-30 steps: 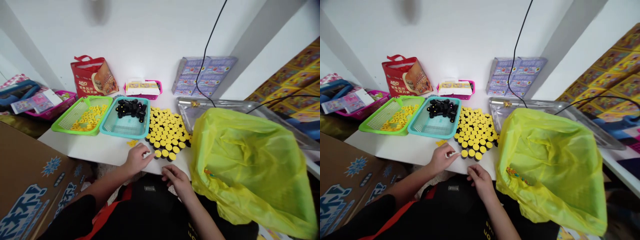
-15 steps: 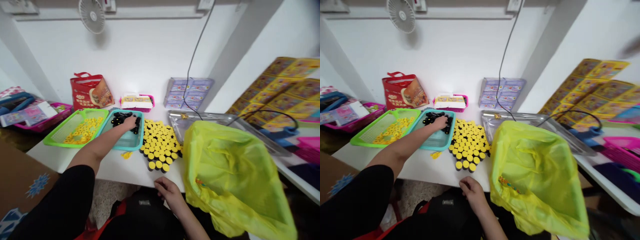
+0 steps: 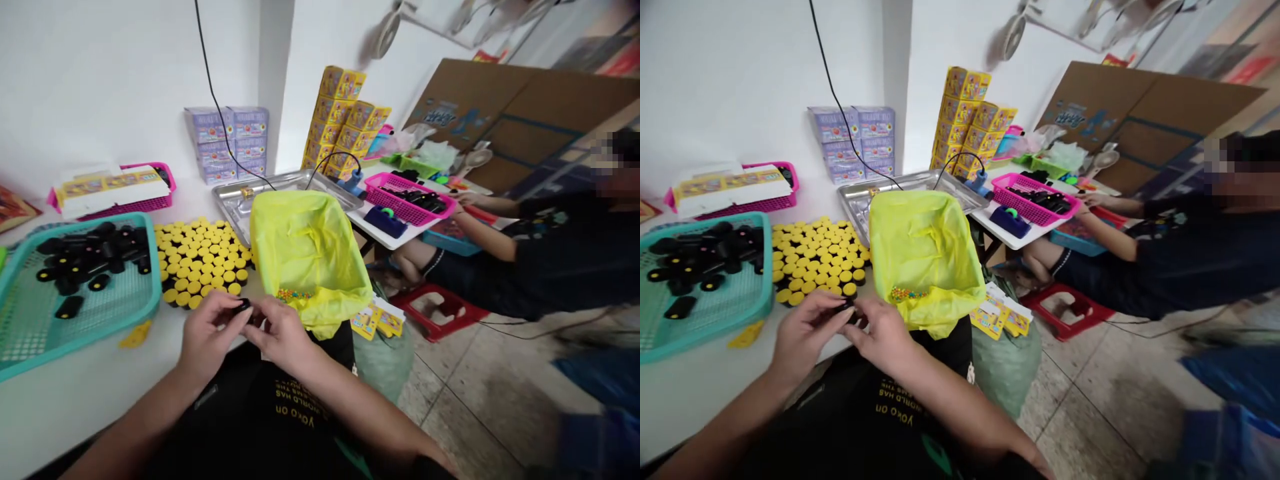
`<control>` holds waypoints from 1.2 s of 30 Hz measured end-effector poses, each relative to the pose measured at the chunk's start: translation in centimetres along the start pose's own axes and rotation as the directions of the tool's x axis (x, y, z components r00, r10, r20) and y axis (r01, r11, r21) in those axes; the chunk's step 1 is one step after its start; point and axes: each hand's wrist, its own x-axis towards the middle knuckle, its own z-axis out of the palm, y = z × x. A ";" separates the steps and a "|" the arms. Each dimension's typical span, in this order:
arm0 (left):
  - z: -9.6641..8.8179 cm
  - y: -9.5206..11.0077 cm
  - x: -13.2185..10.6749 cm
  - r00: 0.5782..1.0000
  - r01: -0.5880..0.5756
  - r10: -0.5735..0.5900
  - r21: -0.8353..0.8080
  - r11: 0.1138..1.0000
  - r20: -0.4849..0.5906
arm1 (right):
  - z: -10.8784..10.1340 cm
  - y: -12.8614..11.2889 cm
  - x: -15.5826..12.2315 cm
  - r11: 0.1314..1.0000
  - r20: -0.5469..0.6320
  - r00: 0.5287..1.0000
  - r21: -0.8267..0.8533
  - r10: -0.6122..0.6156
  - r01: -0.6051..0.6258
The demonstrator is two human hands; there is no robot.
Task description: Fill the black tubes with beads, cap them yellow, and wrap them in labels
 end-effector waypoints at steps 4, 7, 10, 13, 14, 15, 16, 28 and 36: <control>3.0 -1.6 0.5 0.980 0.184 -0.175 -0.095 0.978 0.093 | -4.4 1.0 0.3 0.981 -0.032 0.999 -0.190 0.023 -0.029; 4.4 -3.1 1.2 0.946 0.296 -0.296 0.022 0.955 0.129 | -8.7 2.9 2.0 0.854 -0.043 0.998 -0.516 0.053 -0.068; 6.1 -4.1 1.5 0.864 0.440 -0.447 0.085 0.894 0.232 | -11.3 5.3 3.8 0.589 0.100 0.971 -0.807 0.217 -0.049; 7.6 -4.4 1.3 0.721 0.646 -0.582 -0.062 0.761 0.377 | -11.4 6.6 4.1 0.483 0.270 0.904 -0.872 0.332 0.083; 7.9 -4.3 1.1 0.690 0.692 -0.599 -0.127 0.710 0.407 | -11.2 6.7 3.8 0.476 0.300 0.890 -0.873 0.345 0.110; 8.1 -4.2 0.8 0.673 0.720 -0.606 -0.189 0.667 0.424 | -11.0 6.6 3.5 0.467 0.317 0.880 -0.875 0.353 0.127; 8.3 -4.1 0.6 0.667 0.734 -0.610 -0.241 0.635 0.428 | -10.9 6.4 3.0 0.450 0.321 0.876 -0.882 0.359 0.139; 9.2 -5.0 -1.7 0.688 0.723 -0.630 -0.416 0.552 0.360 | -11.4 4.9 2.0 0.263 0.244 0.847 -0.956 0.472 0.129; 8.7 -5.0 -1.3 0.698 0.707 -0.595 -0.515 0.484 0.399 | -14.3 1.4 1.1 0.146 0.113 0.938 -0.987 0.329 0.068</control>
